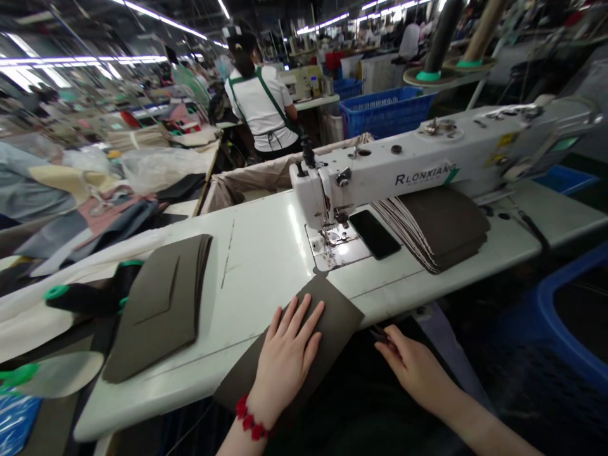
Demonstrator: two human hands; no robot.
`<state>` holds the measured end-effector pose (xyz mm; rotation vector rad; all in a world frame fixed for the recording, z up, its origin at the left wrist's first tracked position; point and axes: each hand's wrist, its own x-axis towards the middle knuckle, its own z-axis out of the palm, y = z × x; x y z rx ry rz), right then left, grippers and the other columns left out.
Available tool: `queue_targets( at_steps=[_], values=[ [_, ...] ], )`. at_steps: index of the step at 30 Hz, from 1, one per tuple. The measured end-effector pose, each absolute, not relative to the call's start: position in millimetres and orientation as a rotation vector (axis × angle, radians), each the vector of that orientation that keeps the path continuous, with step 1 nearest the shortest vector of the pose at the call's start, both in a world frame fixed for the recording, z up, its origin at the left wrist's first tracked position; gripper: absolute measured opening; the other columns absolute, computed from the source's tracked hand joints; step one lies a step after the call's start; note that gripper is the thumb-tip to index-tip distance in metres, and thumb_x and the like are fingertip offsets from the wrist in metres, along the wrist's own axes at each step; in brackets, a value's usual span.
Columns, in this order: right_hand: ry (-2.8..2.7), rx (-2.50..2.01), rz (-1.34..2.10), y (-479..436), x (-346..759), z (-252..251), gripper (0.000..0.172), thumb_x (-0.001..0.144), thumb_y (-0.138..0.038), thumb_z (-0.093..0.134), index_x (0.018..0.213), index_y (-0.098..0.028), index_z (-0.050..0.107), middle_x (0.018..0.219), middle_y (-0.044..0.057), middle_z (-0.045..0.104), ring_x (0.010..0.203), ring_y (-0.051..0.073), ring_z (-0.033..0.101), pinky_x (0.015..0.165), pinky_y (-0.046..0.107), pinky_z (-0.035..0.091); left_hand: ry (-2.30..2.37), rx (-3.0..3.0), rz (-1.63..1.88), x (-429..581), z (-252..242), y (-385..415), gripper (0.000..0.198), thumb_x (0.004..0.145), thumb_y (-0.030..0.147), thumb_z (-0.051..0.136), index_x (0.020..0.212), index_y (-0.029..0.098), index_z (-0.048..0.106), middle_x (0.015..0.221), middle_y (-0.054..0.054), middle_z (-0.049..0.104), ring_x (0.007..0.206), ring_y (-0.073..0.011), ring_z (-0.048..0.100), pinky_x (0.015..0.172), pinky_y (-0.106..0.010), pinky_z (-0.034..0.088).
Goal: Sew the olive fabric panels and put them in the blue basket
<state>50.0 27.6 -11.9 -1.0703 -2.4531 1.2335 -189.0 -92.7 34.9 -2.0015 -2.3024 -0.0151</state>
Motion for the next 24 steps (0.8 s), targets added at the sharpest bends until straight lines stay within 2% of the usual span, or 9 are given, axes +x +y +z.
queue_targets(
  at_steps=[9,14,16,19,21,22,24],
  values=[
    [-2.517,-1.031,1.029,30,23,-12,0.019,0.099,-0.038,0.036,0.090,-0.023,0.043,0.068,-0.001,0.058,0.065,0.019,0.061,0.056,0.027,0.032,-2.305,-2.007,0.008,-188,36,-92,0.055,0.099,0.033,0.039,0.149,0.034,0.017,0.156,0.001,0.014,0.143,-0.0259,0.015,0.115,-0.051,0.021],
    [-2.428,-1.046,1.021,37,32,-9,0.023,0.100,-0.038,0.032,0.088,-0.023,0.044,0.065,-0.002,0.055,0.062,0.018,0.059,0.057,0.028,0.033,-2.433,-1.876,-0.216,-190,32,-96,0.060,0.096,0.037,0.047,0.149,0.030,0.019,0.156,-0.006,0.009,0.142,-0.0316,0.015,0.114,-0.053,0.023],
    [-2.329,-1.055,1.094,39,37,-5,0.022,0.099,-0.040,0.034,0.091,-0.023,0.045,0.068,-0.002,0.055,0.063,0.017,0.058,0.059,0.027,0.036,-2.513,-1.813,-0.380,-192,31,-98,0.065,0.095,0.039,0.050,0.150,0.028,0.017,0.153,-0.010,0.019,0.140,-0.0326,0.020,0.112,-0.054,0.025],
    [-2.255,-1.040,1.272,34,37,1,0.023,0.095,-0.045,0.042,0.091,-0.023,0.048,0.068,-0.003,0.055,0.063,0.016,0.056,0.060,0.026,0.040,-2.659,-1.699,-0.682,-192,34,-98,0.078,0.089,0.039,0.060,0.150,0.028,0.014,0.138,-0.011,0.038,0.130,-0.0309,0.037,0.108,-0.053,0.033],
    [-2.248,-0.981,1.414,26,31,4,0.023,0.092,-0.045,0.048,0.094,-0.023,0.052,0.073,-0.002,0.058,0.067,0.016,0.057,0.063,0.025,0.044,-2.748,-1.557,-0.912,-191,38,-99,0.085,0.084,0.036,0.066,0.150,0.027,0.012,0.128,-0.010,0.043,0.122,-0.0290,0.044,0.105,-0.050,0.037],
    [-2.243,-0.946,1.476,22,27,5,0.023,0.091,-0.045,0.049,0.098,-0.023,0.053,0.077,-0.002,0.061,0.071,0.016,0.059,0.066,0.025,0.046,-2.768,-1.517,-1.025,-190,40,-100,0.083,0.084,0.034,0.066,0.149,0.027,0.015,0.125,-0.010,0.043,0.119,-0.0280,0.046,0.104,-0.048,0.038],
    [-2.241,-0.895,1.563,16,21,6,0.025,0.091,-0.043,0.049,0.106,-0.023,0.055,0.084,0.000,0.064,0.078,0.017,0.061,0.073,0.026,0.048,-2.787,-1.559,-1.211,-189,43,-103,0.059,0.089,0.031,0.060,0.141,0.026,0.033,0.119,-0.008,0.049,0.113,-0.0252,0.051,0.100,-0.044,0.042]
  ],
)
